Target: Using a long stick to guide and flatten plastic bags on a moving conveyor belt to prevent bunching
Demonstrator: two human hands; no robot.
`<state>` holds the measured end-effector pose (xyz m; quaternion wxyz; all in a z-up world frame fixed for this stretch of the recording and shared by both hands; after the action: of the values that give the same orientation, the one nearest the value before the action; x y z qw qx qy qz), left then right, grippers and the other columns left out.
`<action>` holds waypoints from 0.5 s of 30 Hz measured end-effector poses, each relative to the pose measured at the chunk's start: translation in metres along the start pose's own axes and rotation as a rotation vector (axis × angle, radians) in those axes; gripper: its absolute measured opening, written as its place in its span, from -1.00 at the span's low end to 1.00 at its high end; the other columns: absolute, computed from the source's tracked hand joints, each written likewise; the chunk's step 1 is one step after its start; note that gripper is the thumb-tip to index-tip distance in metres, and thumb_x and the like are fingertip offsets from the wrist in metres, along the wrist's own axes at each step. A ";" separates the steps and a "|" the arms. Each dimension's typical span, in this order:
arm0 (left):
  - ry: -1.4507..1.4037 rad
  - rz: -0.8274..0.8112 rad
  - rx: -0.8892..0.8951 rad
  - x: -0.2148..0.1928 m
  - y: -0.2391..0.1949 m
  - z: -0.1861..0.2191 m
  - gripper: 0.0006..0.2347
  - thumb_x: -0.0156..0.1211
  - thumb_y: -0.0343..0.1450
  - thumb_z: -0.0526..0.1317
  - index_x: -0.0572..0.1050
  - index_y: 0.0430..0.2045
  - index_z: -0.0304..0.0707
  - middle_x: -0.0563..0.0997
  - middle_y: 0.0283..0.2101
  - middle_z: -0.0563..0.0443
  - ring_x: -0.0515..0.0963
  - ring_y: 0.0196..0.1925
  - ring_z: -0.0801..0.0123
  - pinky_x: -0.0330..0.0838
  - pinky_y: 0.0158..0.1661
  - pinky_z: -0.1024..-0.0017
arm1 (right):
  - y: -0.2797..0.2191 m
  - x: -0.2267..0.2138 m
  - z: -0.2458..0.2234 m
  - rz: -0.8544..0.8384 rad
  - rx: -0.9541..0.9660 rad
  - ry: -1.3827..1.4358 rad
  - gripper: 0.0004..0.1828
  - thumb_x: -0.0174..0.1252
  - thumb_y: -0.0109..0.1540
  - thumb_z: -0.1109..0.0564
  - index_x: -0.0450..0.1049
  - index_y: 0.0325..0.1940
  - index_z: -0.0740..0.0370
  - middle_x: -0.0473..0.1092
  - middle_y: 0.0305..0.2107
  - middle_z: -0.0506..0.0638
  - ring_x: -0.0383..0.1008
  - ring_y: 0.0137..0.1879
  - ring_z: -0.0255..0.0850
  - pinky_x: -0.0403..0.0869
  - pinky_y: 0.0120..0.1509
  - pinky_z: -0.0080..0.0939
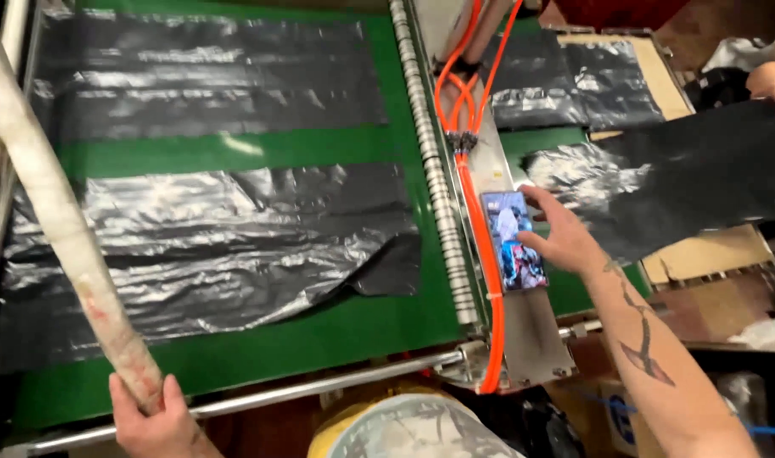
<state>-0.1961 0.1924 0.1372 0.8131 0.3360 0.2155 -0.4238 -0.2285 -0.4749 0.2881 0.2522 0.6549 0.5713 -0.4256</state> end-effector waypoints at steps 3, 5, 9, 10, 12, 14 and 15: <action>0.033 -0.055 -0.077 -0.001 0.000 0.006 -0.43 0.38 0.42 -0.29 0.40 0.35 -0.62 0.55 0.16 -0.55 0.54 0.09 -0.33 0.40 0.03 -0.04 | 0.010 -0.003 0.004 -0.006 -0.022 -0.053 0.00 -0.05 0.16 -0.43 0.06 0.52 0.20 0.27 0.33 0.15 0.33 0.35 -0.01 0.35 0.34 0.05; 0.061 -0.039 -0.066 -0.002 -0.003 0.004 -0.43 0.37 0.42 -0.27 0.41 0.36 -0.60 0.56 0.15 -0.55 0.54 0.07 -0.34 0.40 -0.01 -0.07 | 0.008 -0.010 0.004 0.002 0.149 0.125 -0.10 0.02 0.18 -0.28 0.08 0.52 0.18 0.26 0.34 0.14 0.31 0.39 -0.04 0.31 0.42 0.03; 0.109 -0.026 -0.026 0.005 -0.011 -0.002 -0.42 0.35 0.44 -0.23 0.39 0.37 -0.55 0.56 0.15 -0.54 0.54 0.08 -0.37 0.41 -0.02 -0.13 | -0.004 -0.010 -0.012 -0.138 0.259 0.253 -0.11 0.02 0.21 -0.18 -0.05 0.59 0.00 0.07 0.48 0.07 0.15 0.53 -0.01 0.18 0.55 0.09; 0.116 -0.021 -0.021 0.003 -0.011 0.002 -0.42 0.35 0.44 -0.23 0.39 0.37 -0.55 0.56 0.15 -0.54 0.54 0.08 -0.37 0.41 -0.02 -0.13 | -0.001 -0.006 -0.002 -0.141 0.254 0.261 -0.11 0.02 0.21 -0.18 -0.05 0.59 0.00 0.07 0.48 0.07 0.15 0.53 -0.01 0.18 0.55 0.09; 0.127 -0.056 -0.069 0.005 -0.012 0.004 -0.41 0.31 0.45 -0.21 0.34 0.39 -0.52 0.52 0.19 -0.53 0.52 0.10 -0.38 0.40 -0.05 -0.19 | 0.009 -0.006 0.006 -0.116 0.119 -0.001 -0.12 0.13 0.20 -0.16 0.00 0.57 -0.03 0.00 0.51 -0.02 0.19 0.47 -0.07 0.24 0.47 0.08; 0.098 -0.063 -0.093 0.004 -0.011 0.002 -0.40 0.31 0.44 -0.21 0.32 0.39 -0.54 0.49 0.23 -0.53 0.48 0.17 -0.35 0.34 0.04 -0.11 | 0.008 -0.003 0.004 -0.147 0.095 -0.091 -0.09 0.06 0.19 -0.28 -0.02 0.57 -0.03 -0.06 0.53 -0.02 0.05 0.54 -0.07 0.19 0.50 0.16; 0.059 -0.076 -0.119 0.006 -0.007 0.000 -0.39 0.30 0.43 -0.20 0.30 0.39 -0.56 0.46 0.26 -0.53 0.44 0.23 -0.31 0.28 0.13 -0.04 | 0.009 0.000 0.002 -0.173 0.075 -0.190 -0.04 0.00 0.18 -0.40 -0.04 0.58 -0.04 -0.13 0.55 -0.02 -0.09 0.62 -0.08 0.13 0.52 0.24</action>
<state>-0.1986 0.1859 0.1312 0.8080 0.2912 0.2769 -0.4308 -0.2200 -0.4790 0.2854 0.2430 0.5690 0.5826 -0.5270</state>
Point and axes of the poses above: each hand's wrist, its own y-axis towards the middle knuckle, its own x-axis out of the palm, z = x × y, the point moved 10 cm from there along y, towards the middle knuckle
